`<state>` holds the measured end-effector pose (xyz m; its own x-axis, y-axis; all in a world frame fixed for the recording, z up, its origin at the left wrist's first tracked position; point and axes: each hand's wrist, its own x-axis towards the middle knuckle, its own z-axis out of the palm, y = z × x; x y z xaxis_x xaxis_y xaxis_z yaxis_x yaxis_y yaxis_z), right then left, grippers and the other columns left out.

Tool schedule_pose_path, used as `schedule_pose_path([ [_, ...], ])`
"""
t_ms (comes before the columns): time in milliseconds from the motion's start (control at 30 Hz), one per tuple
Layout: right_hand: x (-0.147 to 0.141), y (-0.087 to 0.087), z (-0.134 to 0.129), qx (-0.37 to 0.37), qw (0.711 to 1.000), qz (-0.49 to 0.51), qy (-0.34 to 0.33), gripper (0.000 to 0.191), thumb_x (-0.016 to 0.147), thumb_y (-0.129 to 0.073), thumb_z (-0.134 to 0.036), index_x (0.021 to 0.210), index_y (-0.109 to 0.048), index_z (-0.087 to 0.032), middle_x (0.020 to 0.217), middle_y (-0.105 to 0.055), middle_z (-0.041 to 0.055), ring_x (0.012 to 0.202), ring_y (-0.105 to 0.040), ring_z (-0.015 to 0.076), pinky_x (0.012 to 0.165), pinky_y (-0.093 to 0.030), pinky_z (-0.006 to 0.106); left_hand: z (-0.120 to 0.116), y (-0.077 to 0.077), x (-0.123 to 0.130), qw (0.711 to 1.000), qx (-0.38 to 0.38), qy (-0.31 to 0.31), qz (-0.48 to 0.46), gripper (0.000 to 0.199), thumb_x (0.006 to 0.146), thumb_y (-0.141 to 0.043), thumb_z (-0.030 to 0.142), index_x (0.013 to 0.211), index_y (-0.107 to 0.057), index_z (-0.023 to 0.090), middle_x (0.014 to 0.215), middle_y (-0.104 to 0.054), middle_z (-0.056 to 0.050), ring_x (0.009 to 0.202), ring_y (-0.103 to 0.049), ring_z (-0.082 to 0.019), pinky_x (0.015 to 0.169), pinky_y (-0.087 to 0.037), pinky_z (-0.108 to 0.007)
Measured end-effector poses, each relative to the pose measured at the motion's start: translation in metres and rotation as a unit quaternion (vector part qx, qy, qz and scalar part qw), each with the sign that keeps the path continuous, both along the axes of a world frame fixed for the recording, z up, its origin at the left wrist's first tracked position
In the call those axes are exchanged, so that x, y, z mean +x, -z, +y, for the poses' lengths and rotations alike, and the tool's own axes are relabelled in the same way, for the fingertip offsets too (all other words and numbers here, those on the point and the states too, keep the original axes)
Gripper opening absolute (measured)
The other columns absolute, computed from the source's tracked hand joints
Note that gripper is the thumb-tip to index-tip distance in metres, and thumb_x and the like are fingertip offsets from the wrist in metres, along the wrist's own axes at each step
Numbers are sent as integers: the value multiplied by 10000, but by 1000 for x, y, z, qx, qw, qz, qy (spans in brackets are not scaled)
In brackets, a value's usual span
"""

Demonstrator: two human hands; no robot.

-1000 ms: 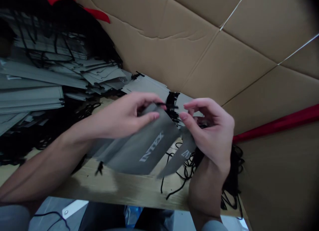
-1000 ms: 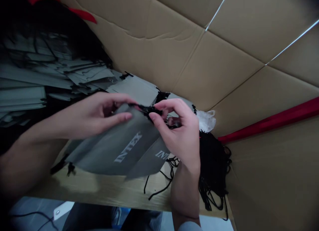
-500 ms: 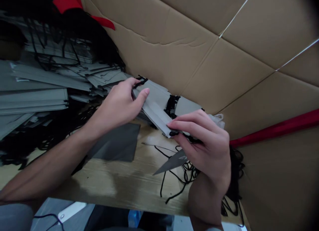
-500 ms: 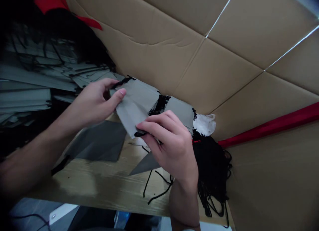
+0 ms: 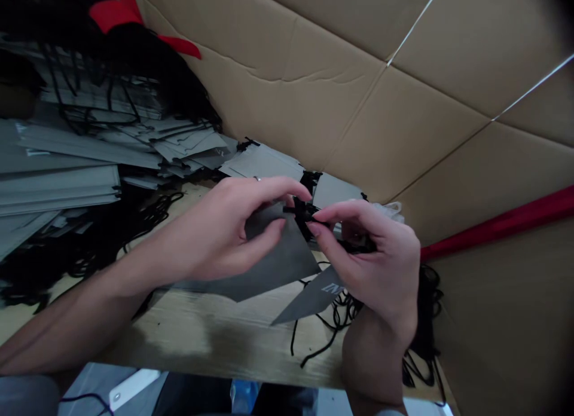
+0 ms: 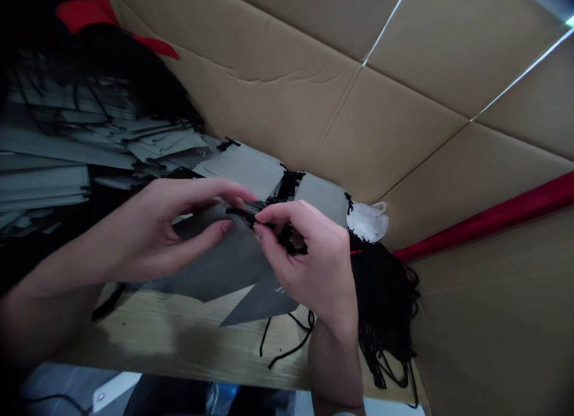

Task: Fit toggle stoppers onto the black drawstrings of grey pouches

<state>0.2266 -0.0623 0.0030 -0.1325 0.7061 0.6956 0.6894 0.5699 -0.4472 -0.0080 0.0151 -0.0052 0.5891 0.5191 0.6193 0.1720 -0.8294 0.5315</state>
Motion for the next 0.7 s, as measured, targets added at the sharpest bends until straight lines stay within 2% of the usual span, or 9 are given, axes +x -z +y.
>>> schedule_pose_path([
  [133,0,-1,1,-12,998,55,-7,181,952,-893,-139,1031,-795,-269,910,-812,-56,700,-694,103,608,-554,246,1,1,2,1000,19,11,0,134,1103,-697,276,1183,-801,249,1058,-880,-2,868,-804,-149,656,-540,-247],
  [200,1,-1,1,-26,997,73,-16,156,961,-890,-155,1009,-795,-269,900,-812,-49,713,-712,114,598,-551,249,2,0,3,999,31,7,-8,113,1104,-717,300,1105,-815,242,961,-872,6,793,-785,-144,676,-533,-267],
  [333,3,-2,0,-55,995,71,-40,127,979,-860,-168,1042,-804,-263,913,-801,-36,702,-700,114,574,-534,254,4,0,3,999,43,1,-17,119,1098,-738,312,1100,-831,237,940,-875,5,766,-782,-146,680,-530,-279],
  [433,2,-2,0,-63,994,70,-47,238,937,-886,-157,1135,-801,-259,1008,-809,-16,780,-724,131,588,-550,256,3,1,5,999,46,-11,-24,135,1091,-748,333,1085,-845,239,932,-884,1,748,-792,-150,659,-529,-281],
  [500,2,-1,1,-51,996,63,-42,209,944,-877,-150,1108,-808,-258,1011,-808,-13,793,-719,134,598,-552,261,2,2,7,999,45,-10,-30,140,1081,-757,332,1077,-861,238,955,-899,-9,749,-810,-153,636,-537,-274],
  [600,0,0,3,-28,998,49,-28,114,1006,-817,-147,1017,-817,-260,927,-794,-20,729,-677,130,601,-540,287,0,3,10,999,15,0,-35,151,1060,-748,283,1089,-886,228,1010,-914,-29,793,-843,-166,606,-556,-252],
  [700,-2,-1,4,-1,998,53,-17,144,997,-816,-128,1035,-808,-267,1003,-786,15,782,-680,167,606,-542,330,-3,3,13,997,-36,-5,-61,138,1026,-765,248,1047,-898,216,986,-914,-24,800,-847,-162,633,-592,-223],
])
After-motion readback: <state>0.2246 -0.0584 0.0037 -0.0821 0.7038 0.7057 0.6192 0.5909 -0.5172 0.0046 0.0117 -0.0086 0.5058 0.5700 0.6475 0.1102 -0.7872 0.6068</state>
